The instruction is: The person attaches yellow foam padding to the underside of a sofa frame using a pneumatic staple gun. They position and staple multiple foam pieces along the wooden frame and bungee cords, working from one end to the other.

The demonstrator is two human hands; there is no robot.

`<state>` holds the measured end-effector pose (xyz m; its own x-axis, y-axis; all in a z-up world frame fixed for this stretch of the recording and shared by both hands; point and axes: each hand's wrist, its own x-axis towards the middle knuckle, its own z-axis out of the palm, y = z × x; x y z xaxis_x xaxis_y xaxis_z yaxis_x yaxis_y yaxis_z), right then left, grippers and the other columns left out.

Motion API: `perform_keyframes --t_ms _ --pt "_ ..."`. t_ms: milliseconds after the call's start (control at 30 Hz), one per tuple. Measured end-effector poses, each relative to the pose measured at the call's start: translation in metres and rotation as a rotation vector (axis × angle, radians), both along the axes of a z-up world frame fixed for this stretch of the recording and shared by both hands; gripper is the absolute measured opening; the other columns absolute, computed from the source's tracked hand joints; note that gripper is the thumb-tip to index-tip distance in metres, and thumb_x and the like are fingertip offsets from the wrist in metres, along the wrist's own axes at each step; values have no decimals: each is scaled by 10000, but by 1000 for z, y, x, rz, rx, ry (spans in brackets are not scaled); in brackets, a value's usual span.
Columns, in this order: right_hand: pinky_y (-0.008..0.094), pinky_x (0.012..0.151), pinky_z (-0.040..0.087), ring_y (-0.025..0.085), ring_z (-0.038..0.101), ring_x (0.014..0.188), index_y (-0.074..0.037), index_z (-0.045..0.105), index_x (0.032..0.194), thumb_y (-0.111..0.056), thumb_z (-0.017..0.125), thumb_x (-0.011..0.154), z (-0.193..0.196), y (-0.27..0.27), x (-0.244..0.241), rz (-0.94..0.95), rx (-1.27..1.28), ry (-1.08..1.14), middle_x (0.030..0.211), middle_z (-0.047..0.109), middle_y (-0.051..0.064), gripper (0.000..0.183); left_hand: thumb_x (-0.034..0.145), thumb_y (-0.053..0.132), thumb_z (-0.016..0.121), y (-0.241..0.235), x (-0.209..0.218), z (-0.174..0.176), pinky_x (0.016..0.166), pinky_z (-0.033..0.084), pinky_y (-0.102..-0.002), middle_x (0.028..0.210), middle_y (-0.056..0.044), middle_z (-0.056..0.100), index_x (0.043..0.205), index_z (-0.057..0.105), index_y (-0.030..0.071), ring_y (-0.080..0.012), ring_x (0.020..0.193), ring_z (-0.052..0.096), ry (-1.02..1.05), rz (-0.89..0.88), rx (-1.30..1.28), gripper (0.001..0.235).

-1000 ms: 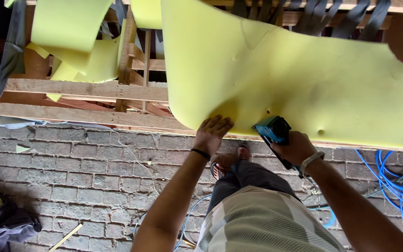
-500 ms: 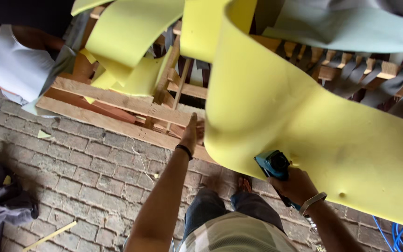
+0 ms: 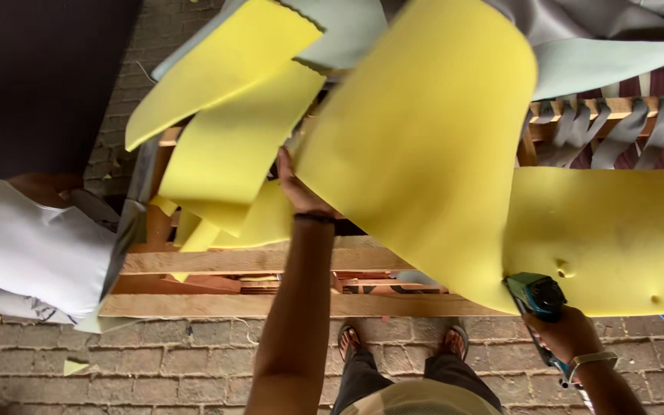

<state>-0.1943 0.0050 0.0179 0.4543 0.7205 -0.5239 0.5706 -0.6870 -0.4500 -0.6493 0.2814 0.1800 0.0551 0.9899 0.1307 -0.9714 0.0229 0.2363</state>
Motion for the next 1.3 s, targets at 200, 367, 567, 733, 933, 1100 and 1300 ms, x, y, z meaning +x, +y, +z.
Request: perform_keyframes --t_ms 200,367,567,733,933,1100,1300 --pt "416 716 594 291 731 699 -21 822 861 -419 803 803 -5 7 -10 50 -43 -203 741 760 140 403 1020 165 634 12 -135 62 1004 542 -407 1227 -148 686 1252 641 -26 -269 1120 659 476 485 92 301" --pt "418 557 526 284 657 563 27 737 825 -316 804 829 -7 14 -9 -10 48 12 646 701 172 350 931 -92 633 -53 -252 28 726 551 -342 935 -88 694 978 650 -6 -186 805 649 738 842 -35 99" --pt "416 485 440 255 548 476 119 664 841 -226 838 929 2 16 -34 -67 191 97 611 644 207 396 785 -48 714 -171 -330 -118 553 533 -281 762 -80 720 834 746 1 -155 614 641 885 751 -819 76" --pt "344 542 543 218 676 567 70 698 895 -223 785 881 13 27 -103 15 155 213 689 714 159 306 795 24 805 -212 -359 -222 398 303 -279 626 -31 580 750 606 33 -132 495 446 659 636 -1104 205" --pt "377 492 490 226 608 526 84 662 839 -216 813 830 25 24 -278 131 177 462 666 683 161 336 837 164 819 -197 -431 -214 542 528 -228 934 -42 697 1086 688 75 -100 682 637 728 579 -1110 295" --pt "392 569 560 239 712 586 52 731 877 -312 803 830 48 18 -435 234 96 246 667 733 183 374 890 343 776 -166 -493 -164 663 662 -340 1061 -123 744 1197 694 -11 -200 871 748 960 -64 -849 476" --pt "407 644 600 254 776 677 6 757 1000 -401 775 816 72 5 -564 303 126 73 720 775 172 447 867 363 731 -146 -503 -136 644 617 -435 1032 -204 782 1171 721 -10 -273 797 754 1572 -162 -567 482"
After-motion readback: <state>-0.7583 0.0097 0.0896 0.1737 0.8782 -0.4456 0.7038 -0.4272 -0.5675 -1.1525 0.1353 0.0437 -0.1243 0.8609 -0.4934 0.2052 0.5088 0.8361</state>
